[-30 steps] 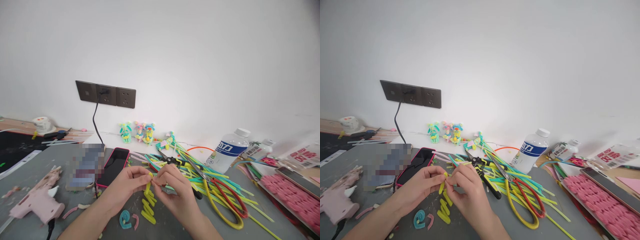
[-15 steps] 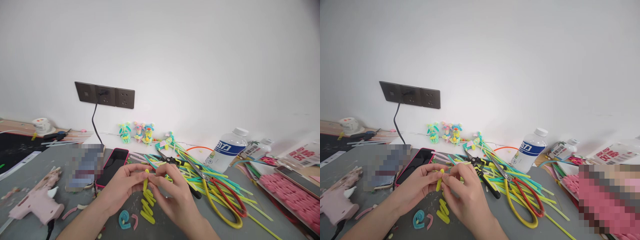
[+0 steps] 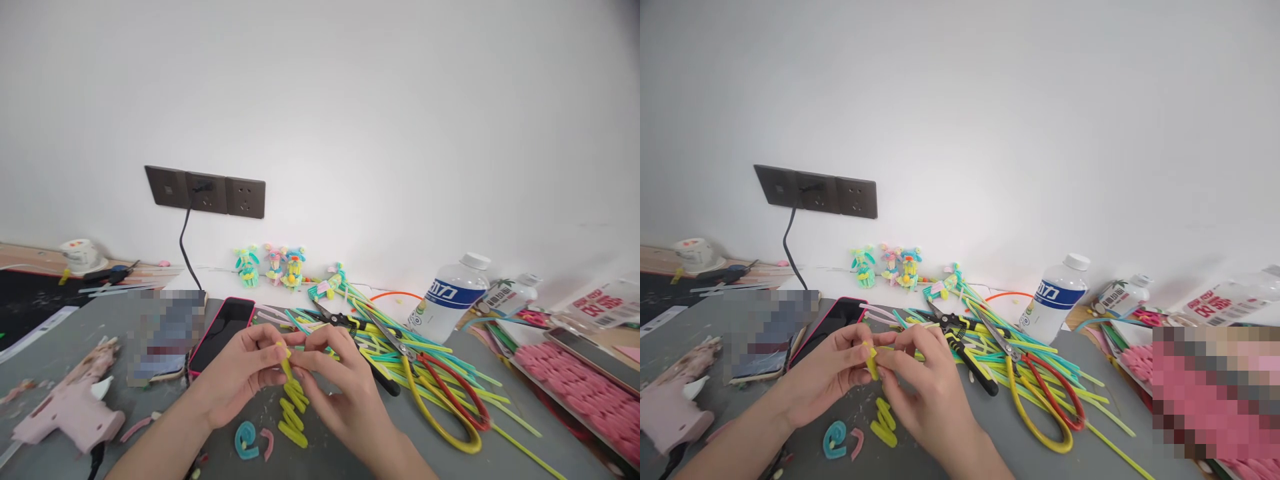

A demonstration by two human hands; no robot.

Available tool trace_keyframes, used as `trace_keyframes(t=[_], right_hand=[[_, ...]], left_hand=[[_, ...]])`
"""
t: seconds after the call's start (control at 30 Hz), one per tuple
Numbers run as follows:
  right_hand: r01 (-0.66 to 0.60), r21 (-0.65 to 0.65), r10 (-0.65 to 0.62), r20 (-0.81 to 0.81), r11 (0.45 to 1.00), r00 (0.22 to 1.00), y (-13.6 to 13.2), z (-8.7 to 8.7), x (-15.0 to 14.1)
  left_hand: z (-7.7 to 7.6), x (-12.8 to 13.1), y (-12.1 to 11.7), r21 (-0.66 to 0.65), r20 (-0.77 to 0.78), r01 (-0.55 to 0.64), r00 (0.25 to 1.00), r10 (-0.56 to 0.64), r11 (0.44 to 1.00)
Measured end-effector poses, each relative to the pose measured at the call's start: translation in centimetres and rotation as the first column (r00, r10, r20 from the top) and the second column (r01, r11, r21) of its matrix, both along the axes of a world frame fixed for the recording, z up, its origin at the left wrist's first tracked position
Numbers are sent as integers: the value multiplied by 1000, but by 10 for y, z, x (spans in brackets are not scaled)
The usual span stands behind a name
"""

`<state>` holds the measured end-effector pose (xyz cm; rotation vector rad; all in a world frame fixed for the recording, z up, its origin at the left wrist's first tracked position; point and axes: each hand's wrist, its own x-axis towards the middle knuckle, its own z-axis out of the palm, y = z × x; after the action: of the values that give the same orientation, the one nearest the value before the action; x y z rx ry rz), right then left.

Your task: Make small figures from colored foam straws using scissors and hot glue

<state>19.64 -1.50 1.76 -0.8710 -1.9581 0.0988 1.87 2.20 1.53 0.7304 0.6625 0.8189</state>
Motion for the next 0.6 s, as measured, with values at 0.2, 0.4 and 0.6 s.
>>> trace_keyframes(t=[0.2, 0.4, 0.6], right_hand=[[18, -47, -19, -30, 999, 999, -3, -5, -2], [-222, -512, 100, -254, 830, 962, -1, -11, -11], [-287, -566, 33, -416, 773, 909, 1, -6, -11]], left_hand=[[2, -1, -1, 38, -27, -34, 999, 35, 999], [-2, 0, -3, 128, -9, -8, 1000, 9, 992], [3, 0, -2, 220, -82, -13, 996, 31, 975]])
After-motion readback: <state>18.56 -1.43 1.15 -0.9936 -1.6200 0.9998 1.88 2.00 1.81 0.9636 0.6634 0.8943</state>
